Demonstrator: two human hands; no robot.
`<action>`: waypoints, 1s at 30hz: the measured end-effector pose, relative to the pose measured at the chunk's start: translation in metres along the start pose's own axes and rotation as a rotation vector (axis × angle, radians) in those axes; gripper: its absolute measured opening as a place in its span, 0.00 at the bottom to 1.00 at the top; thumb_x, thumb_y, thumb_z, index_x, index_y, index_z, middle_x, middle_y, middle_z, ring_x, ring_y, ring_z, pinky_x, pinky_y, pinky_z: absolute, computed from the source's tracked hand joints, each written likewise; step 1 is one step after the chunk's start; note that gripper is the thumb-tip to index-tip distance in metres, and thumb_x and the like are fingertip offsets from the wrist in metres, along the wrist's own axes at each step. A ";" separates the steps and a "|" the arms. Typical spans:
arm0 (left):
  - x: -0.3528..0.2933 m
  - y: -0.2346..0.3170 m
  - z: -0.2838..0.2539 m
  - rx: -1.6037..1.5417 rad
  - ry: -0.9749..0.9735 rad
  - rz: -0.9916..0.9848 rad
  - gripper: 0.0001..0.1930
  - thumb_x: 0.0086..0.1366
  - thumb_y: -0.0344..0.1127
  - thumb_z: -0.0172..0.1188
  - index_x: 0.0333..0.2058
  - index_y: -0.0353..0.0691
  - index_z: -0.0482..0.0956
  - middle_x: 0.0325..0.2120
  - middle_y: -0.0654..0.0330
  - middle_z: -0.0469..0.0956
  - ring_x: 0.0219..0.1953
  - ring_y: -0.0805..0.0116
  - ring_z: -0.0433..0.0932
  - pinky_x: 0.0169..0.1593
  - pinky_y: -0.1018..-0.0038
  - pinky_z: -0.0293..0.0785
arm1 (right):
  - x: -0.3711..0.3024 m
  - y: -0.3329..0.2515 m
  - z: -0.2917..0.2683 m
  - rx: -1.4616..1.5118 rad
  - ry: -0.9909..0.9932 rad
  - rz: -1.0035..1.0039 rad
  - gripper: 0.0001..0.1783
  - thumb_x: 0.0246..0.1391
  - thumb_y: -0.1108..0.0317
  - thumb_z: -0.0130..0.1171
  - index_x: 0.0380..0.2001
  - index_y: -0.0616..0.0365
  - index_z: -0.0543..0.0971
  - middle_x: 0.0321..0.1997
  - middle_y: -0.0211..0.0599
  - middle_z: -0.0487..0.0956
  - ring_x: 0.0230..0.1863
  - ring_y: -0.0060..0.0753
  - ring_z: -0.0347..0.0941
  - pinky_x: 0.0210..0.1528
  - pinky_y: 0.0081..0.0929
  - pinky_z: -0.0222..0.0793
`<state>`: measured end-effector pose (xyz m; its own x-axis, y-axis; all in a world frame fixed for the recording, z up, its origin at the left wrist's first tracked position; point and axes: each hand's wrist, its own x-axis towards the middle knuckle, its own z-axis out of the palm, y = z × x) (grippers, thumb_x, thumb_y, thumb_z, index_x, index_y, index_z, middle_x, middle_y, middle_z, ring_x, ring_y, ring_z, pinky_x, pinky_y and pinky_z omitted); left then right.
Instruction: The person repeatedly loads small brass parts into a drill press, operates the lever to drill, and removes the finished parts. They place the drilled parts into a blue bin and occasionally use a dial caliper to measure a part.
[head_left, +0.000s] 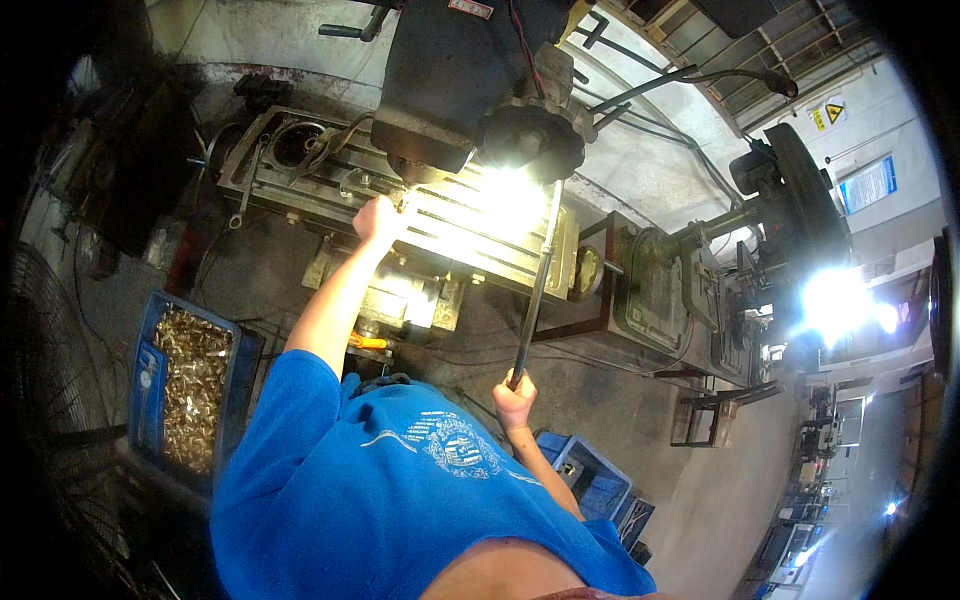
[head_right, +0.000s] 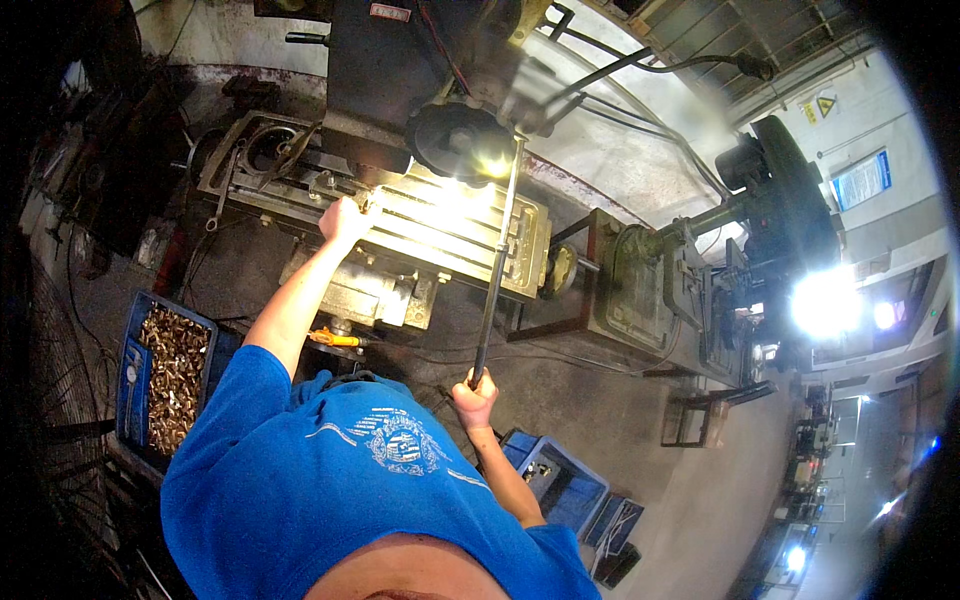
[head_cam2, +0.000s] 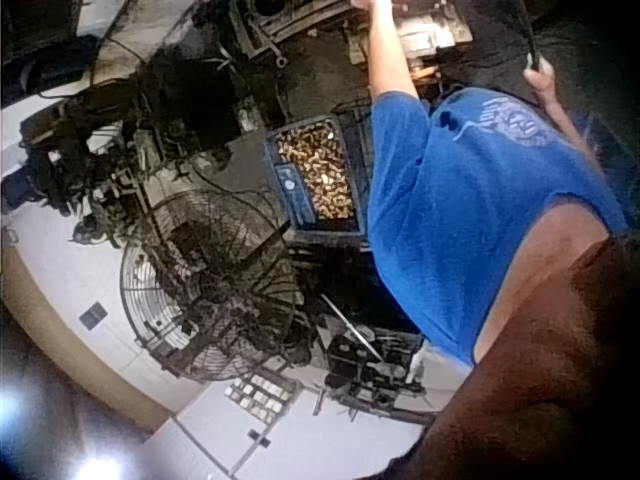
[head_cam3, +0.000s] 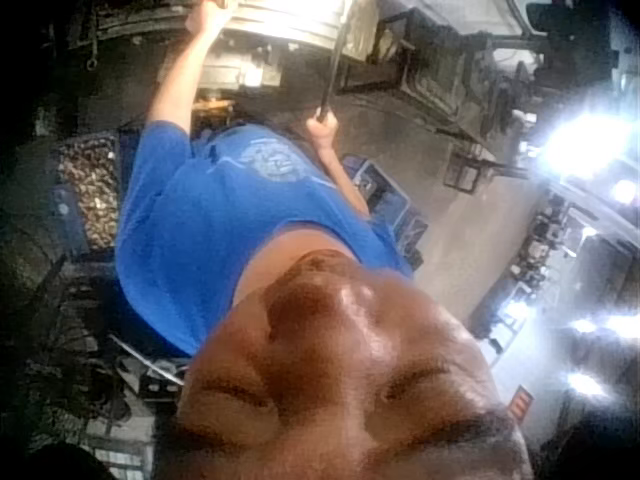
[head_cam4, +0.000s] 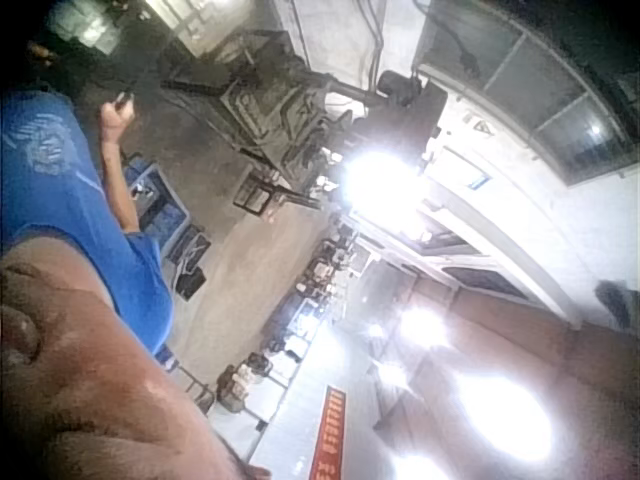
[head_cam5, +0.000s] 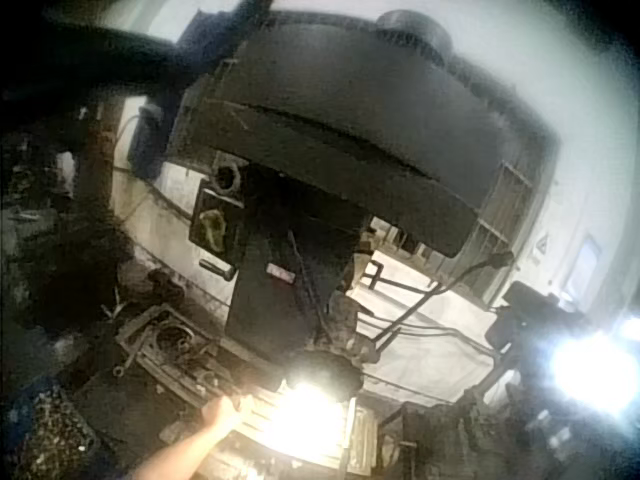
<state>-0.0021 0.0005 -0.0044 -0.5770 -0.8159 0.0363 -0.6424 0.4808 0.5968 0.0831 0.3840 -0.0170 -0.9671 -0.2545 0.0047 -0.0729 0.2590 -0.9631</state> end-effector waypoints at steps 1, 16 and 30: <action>0.000 0.001 -0.001 0.002 -0.001 -0.005 0.35 0.45 0.69 0.55 0.18 0.34 0.78 0.20 0.49 0.78 0.27 0.53 0.80 0.30 0.63 0.73 | 0.000 0.000 0.000 0.004 0.001 0.003 0.07 0.34 0.75 0.51 0.17 0.56 0.63 0.16 0.21 0.59 0.19 0.15 0.53 0.20 0.17 0.52; 0.000 0.002 0.000 0.007 0.023 0.007 0.35 0.44 0.69 0.55 0.16 0.34 0.78 0.17 0.49 0.77 0.24 0.53 0.79 0.27 0.62 0.72 | 0.019 0.032 0.011 -0.099 0.056 -0.084 0.09 0.35 0.73 0.54 0.17 0.53 0.62 0.18 0.19 0.60 0.19 0.13 0.53 0.20 0.16 0.51; -0.003 0.001 -0.009 0.000 -0.070 0.077 0.35 0.47 0.68 0.53 0.22 0.33 0.79 0.22 0.47 0.78 0.28 0.51 0.79 0.31 0.61 0.73 | -0.077 -0.190 -0.110 0.710 -0.315 0.014 0.45 0.37 0.39 0.63 0.45 0.72 0.68 0.18 0.35 0.69 0.15 0.26 0.65 0.15 0.19 0.59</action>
<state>0.0040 0.0004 0.0032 -0.6581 -0.7524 0.0262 -0.5951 0.5411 0.5942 0.1448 0.4572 0.1956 -0.8438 -0.5364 0.0168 0.2159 -0.3678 -0.9045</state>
